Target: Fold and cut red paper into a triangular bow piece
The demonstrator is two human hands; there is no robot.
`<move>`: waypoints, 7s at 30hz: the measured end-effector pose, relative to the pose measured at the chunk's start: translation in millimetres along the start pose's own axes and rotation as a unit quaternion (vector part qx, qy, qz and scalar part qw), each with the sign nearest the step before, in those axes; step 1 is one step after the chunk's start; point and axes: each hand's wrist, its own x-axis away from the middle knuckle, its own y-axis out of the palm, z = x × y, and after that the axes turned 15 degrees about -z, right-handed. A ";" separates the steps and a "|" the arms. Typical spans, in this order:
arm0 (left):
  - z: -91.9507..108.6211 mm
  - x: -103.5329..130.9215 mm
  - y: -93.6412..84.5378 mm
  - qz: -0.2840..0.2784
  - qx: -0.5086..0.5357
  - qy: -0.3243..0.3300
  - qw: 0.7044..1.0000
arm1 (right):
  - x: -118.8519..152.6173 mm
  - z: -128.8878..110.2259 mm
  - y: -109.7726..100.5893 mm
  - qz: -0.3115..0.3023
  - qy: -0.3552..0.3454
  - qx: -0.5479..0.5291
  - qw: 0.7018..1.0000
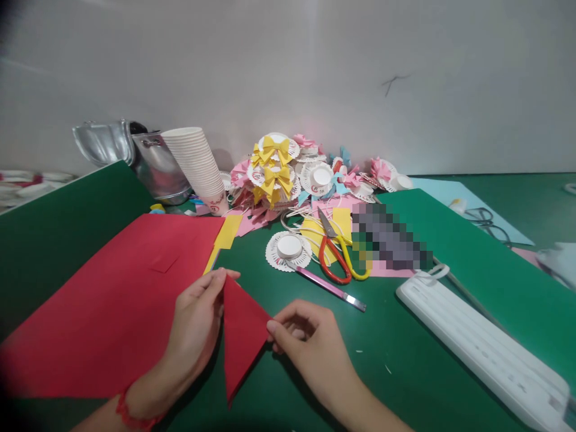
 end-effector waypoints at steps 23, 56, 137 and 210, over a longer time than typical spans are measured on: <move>-1.2 6.9 15.1 -0.079 -0.075 0.022 0.994 | -4.6 -4.6 -4.7 0.099 -0.046 -0.072 0.991; -3.7 6.8 3.6 -0.272 -0.032 -0.119 0.954 | -10.7 -0.3 -34.0 0.203 -0.071 -0.117 0.969; 9.4 -3.4 -9.9 -0.353 -0.185 -0.038 0.916 | -9.4 -4.2 -39.7 0.056 -0.014 0.059 0.997; 13.1 -5.6 -16.2 -0.115 -0.079 0.030 0.990 | -6.4 -5.9 -43.2 0.134 -0.103 0.006 0.986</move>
